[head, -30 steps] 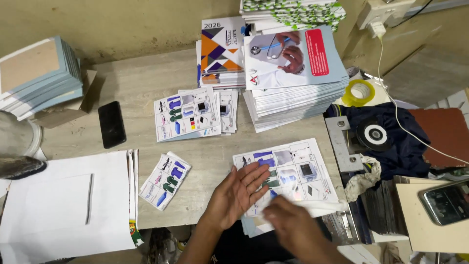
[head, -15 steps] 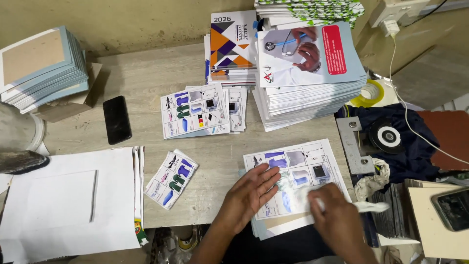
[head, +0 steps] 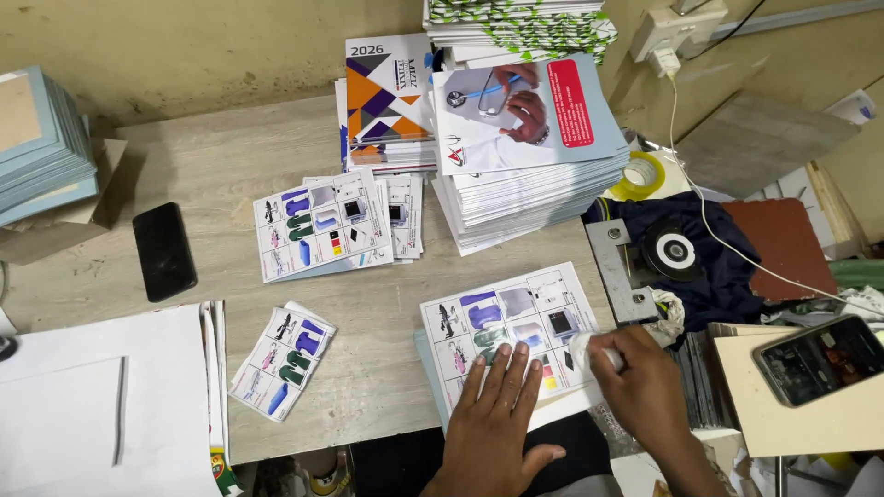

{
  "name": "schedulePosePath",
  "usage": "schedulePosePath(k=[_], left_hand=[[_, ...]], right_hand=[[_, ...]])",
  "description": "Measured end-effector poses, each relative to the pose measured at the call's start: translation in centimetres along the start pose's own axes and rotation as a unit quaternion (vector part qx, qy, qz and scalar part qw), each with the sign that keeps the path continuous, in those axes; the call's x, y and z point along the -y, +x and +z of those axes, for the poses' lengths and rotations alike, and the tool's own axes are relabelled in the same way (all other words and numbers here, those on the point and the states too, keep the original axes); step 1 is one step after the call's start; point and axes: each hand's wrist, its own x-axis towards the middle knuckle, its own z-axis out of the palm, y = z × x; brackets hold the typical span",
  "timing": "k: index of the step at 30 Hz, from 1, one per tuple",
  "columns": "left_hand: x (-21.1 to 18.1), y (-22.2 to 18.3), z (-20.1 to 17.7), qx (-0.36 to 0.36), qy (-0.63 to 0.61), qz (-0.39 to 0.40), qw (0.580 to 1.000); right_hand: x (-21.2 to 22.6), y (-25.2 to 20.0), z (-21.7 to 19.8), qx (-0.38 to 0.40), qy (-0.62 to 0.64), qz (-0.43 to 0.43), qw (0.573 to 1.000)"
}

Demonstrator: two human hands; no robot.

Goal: The person wipes the surface of small printed sheets with a white cloth, then stacks them on the table. They repeat this process for multiple sheets while another person works nearby with a brush.

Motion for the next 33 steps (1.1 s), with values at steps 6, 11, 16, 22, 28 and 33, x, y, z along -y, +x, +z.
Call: schedulePosePath(k=[6,11,16,22,28,33], left_hand=[[0.1,-0.2,0.4,-0.009,0.038,0.005,0.999],[-0.4,-0.1,0.5,-0.016,0.06,-0.001,0.998],[-0.5,-0.1,0.2,-0.012,-0.009,-0.011,1.0],[-2.5,-0.2,3.1,0.013,-0.027,-0.067,0.997],[-2.8,0.8,0.0,0.214,-0.076,-0.175,0.958],[-2.6,0.5,3.2,0.077,0.014,-0.077,0.994]], right_hand=[[1.7,8.2,-0.5,0.084,0.078,-0.025,0.993],[1.9,11.7,1.5,0.03,-0.006,-0.146,0.989],[10.0,7.9,2.7,0.176,-0.087,-0.154,0.968],[14.7,8.9,8.0,0.237,0.113,-0.403,0.877],[15.1,3.9,5.5,0.471,0.02,-0.423,0.774],[15.7,9.5,8.4,0.292,0.109,-0.411,0.857]])
